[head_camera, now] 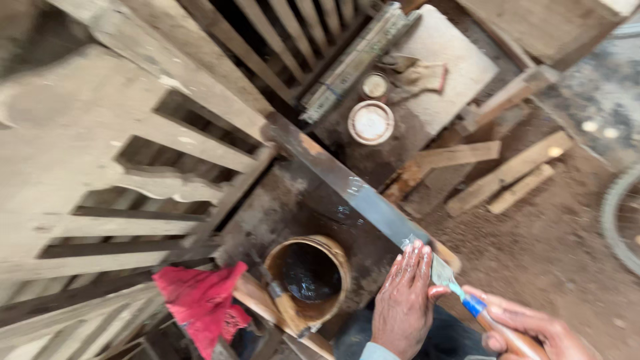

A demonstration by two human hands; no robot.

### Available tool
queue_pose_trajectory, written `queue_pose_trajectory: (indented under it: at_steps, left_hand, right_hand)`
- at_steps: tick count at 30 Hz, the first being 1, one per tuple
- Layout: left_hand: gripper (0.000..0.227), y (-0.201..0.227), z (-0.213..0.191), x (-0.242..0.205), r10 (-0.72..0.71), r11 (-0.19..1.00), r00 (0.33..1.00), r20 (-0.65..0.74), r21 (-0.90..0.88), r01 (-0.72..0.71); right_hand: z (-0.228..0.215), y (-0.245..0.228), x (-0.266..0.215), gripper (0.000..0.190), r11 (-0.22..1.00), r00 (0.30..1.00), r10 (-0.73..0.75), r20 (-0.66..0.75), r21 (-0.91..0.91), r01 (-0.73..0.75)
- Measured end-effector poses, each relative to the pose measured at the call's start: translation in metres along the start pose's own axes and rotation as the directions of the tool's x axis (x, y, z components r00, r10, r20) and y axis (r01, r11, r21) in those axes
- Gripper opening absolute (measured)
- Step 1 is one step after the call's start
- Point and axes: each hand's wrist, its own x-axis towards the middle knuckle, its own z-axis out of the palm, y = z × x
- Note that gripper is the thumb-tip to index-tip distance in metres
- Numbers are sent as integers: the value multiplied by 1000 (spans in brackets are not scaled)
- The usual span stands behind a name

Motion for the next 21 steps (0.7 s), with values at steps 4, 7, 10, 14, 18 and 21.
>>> queue_pose_trajectory:
  at_steps: [4,7,10,14,18,21]
  left_hand:
    - [54,-42,-27,31,-140,989,990,33,-44,141]
    - [54,-56,-32,52,52,994,997,-55,102,-46]
    - [55,-36,-11,20,-15,995,1000,-19,101,17]
    - [57,0,16,-12,-1,998,1000,4,71,1]
    - [45,-44,-15,23,-294,936,951,97,-169,307]
    - [53,-64,-44,49,23,991,1000,-16,131,-21]
  right_hand:
    - [72,-32,33,47,972,970,-24,-240,-234,-33]
    - [100,-58,52,48,980,932,18,-362,-180,-89]
    - [61,-27,21,43,995,996,-81,43,-62,84]
    - [16,0,-3,45,985,965,-26,-260,-173,-19]
    - [66,-35,51,47,970,980,-41,-197,-244,-8]
    - [106,-57,65,46,990,948,58,-314,-106,-96]
